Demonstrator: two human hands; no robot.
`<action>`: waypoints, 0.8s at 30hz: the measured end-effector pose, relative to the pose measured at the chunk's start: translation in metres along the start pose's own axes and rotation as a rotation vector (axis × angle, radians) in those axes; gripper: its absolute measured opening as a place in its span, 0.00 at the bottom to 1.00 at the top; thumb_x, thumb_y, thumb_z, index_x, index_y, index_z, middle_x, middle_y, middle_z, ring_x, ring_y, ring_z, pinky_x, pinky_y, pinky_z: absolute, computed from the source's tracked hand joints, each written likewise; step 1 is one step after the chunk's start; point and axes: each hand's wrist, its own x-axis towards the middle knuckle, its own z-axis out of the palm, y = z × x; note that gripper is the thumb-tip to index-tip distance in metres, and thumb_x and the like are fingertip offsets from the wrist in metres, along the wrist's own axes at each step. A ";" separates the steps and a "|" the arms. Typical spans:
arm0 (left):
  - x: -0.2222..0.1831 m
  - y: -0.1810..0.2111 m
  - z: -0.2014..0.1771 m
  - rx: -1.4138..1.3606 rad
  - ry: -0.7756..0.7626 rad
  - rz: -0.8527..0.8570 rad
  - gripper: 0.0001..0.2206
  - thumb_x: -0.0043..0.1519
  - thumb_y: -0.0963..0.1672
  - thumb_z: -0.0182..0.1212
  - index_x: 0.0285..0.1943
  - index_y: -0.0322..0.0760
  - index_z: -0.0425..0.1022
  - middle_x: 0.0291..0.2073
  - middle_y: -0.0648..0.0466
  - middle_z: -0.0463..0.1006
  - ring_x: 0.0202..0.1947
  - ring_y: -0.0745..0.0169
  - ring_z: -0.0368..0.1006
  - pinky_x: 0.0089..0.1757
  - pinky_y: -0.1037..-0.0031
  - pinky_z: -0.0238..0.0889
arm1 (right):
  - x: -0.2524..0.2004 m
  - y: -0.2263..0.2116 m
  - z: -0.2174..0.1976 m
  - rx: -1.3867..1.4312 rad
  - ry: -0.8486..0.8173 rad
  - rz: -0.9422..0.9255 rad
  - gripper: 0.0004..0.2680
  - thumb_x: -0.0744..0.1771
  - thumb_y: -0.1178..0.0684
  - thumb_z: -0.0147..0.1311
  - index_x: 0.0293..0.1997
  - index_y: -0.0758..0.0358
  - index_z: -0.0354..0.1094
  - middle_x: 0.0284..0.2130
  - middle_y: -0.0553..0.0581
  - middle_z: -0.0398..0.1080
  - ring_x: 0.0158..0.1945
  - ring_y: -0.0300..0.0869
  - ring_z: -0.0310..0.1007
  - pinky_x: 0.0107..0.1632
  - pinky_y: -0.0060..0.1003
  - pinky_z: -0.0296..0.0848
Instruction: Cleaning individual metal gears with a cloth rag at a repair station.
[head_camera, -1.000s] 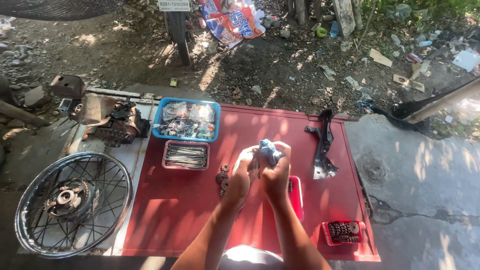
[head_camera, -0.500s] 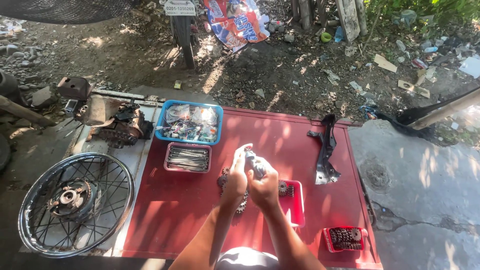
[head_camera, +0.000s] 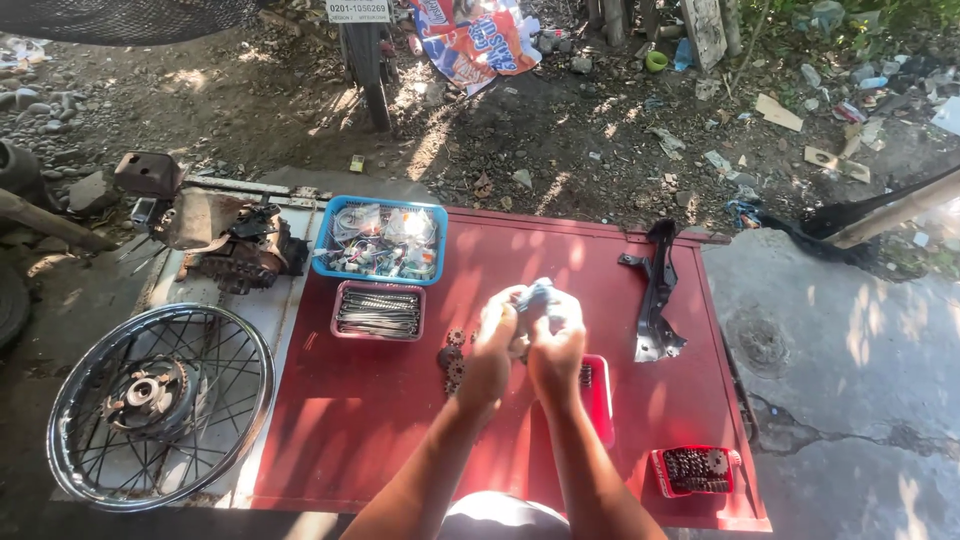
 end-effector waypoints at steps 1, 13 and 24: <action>-0.003 0.005 0.005 -0.001 -0.001 0.002 0.21 0.72 0.49 0.42 0.72 0.38 0.62 0.52 0.42 0.74 0.53 0.50 0.69 0.54 0.63 0.64 | -0.005 0.001 0.004 0.000 0.001 -0.002 0.12 0.61 0.68 0.44 0.44 0.74 0.71 0.31 0.72 0.72 0.36 0.53 0.73 0.41 0.48 0.74; 0.020 -0.030 0.003 0.134 -0.013 0.196 0.29 0.74 0.53 0.37 0.78 0.29 0.48 0.76 0.35 0.48 0.75 0.37 0.44 0.70 0.55 0.35 | -0.005 0.012 -0.012 -0.039 -0.122 0.076 0.08 0.60 0.62 0.56 0.37 0.59 0.79 0.25 0.54 0.74 0.31 0.35 0.70 0.35 0.34 0.74; 0.069 -0.095 -0.020 0.758 0.052 0.551 0.25 0.71 0.42 0.49 0.79 0.36 0.53 0.74 0.34 0.53 0.72 0.34 0.52 0.67 0.52 0.51 | -0.018 -0.016 -0.008 -0.048 -0.188 0.111 0.08 0.61 0.65 0.56 0.40 0.71 0.77 0.27 0.63 0.76 0.31 0.48 0.73 0.39 0.44 0.77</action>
